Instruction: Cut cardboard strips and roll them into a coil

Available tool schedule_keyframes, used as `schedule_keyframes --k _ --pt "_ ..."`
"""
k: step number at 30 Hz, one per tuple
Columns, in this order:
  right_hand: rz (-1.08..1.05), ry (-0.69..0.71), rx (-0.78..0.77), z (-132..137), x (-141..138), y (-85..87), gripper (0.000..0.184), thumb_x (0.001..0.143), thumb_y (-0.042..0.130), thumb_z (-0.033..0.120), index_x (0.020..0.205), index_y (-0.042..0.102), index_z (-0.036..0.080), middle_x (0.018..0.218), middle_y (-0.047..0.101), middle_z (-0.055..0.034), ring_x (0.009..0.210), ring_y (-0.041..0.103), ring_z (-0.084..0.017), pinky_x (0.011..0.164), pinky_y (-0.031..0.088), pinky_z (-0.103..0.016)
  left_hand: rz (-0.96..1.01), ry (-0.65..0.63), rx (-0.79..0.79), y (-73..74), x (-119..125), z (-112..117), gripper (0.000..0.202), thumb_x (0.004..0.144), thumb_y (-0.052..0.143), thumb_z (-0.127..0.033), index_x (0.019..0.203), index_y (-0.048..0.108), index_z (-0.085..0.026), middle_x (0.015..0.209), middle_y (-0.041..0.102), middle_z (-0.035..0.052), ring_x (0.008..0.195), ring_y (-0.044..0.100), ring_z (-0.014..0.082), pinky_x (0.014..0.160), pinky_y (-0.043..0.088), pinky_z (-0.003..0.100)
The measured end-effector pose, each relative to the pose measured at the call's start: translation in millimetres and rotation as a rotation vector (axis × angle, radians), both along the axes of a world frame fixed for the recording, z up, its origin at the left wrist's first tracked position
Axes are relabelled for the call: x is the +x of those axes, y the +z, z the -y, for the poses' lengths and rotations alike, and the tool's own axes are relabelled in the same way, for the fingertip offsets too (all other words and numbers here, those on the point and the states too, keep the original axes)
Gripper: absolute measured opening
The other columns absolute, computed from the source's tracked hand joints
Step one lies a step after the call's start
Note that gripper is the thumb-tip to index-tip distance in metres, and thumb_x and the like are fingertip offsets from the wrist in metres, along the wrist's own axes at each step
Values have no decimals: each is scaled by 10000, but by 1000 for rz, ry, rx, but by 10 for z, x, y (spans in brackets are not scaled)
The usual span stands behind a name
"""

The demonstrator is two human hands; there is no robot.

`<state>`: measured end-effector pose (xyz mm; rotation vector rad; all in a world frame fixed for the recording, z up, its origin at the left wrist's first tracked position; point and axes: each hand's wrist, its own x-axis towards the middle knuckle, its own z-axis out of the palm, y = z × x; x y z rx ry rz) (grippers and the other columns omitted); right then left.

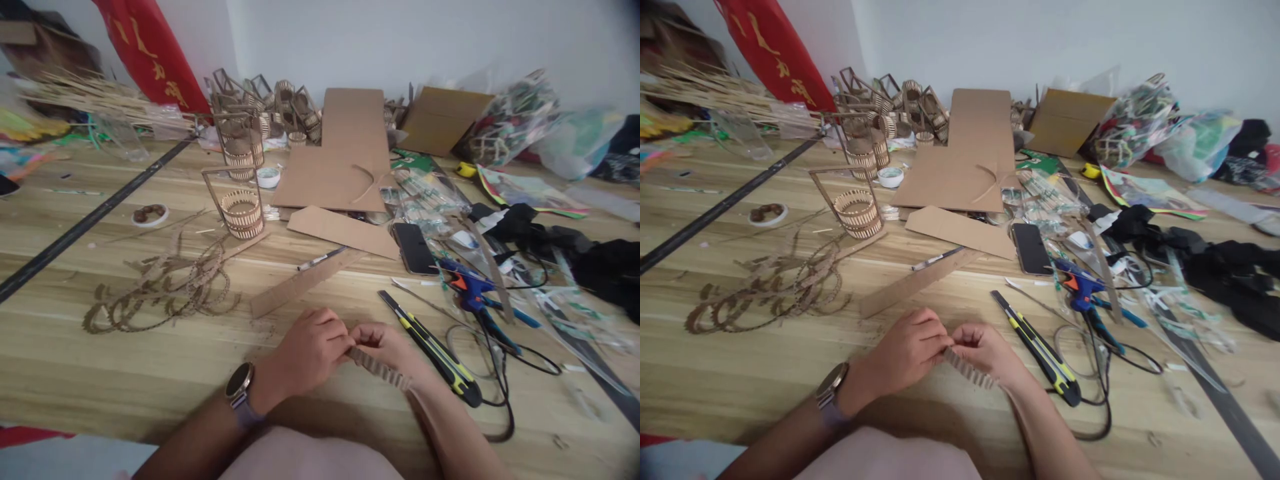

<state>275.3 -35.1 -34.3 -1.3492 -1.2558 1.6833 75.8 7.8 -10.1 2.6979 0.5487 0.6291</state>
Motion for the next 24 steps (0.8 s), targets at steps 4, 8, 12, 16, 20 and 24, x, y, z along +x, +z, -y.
schedule_keyframes --k 4,8,12,16,20,24 --pt "-12 44 -57 31 19 -28 446 672 811 566 676 627 160 544 492 56 486 348 -65 457 244 -213 -28 -7 26 -19 3 9 115 952 568 -179 864 642 -176 863 670 11 896 532 187 783 424 331" --pt "-60 49 -88 41 4 -20 450 648 827 561 664 612 166 535 497 58 457 333 -58 434 224 -211 -4 -18 12 6 -5 5 73 931 607 -193 874 650 -175 877 675 12 880 526 190 785 424 335" --pt "-138 6 -88 44 -53 34 459 646 831 560 650 589 170 504 445 73 442 300 -49 418 198 -205 62 -21 -63 66 -15 7 109 946 590 -216 894 671 -164 861 664 30 860 523 187 792 439 324" --pt "-253 -72 -62 86 -138 77 546 561 854 615 621 531 180 499 369 95 432 224 -30 409 161 -198 292 21 -346 113 1 67 183 953 602 -304 939 709 -156 912 621 59 886 548 179 812 470 306" --pt "-353 -130 -12 146 -195 53 589 516 847 661 680 540 185 549 395 87 434 216 -23 411 183 -190 496 35 -660 65 66 154 280 940 615 -408 1085 731 -199 1028 576 79 1004 571 188 888 492 323" --pt "-384 -156 58 166 -220 17 528 566 845 619 711 578 187 526 380 93 427 225 -33 416 225 -194 579 36 -756 23 94 192 356 917 609 -491 1077 739 -201 1081 570 91 1057 563 202 948 476 351"
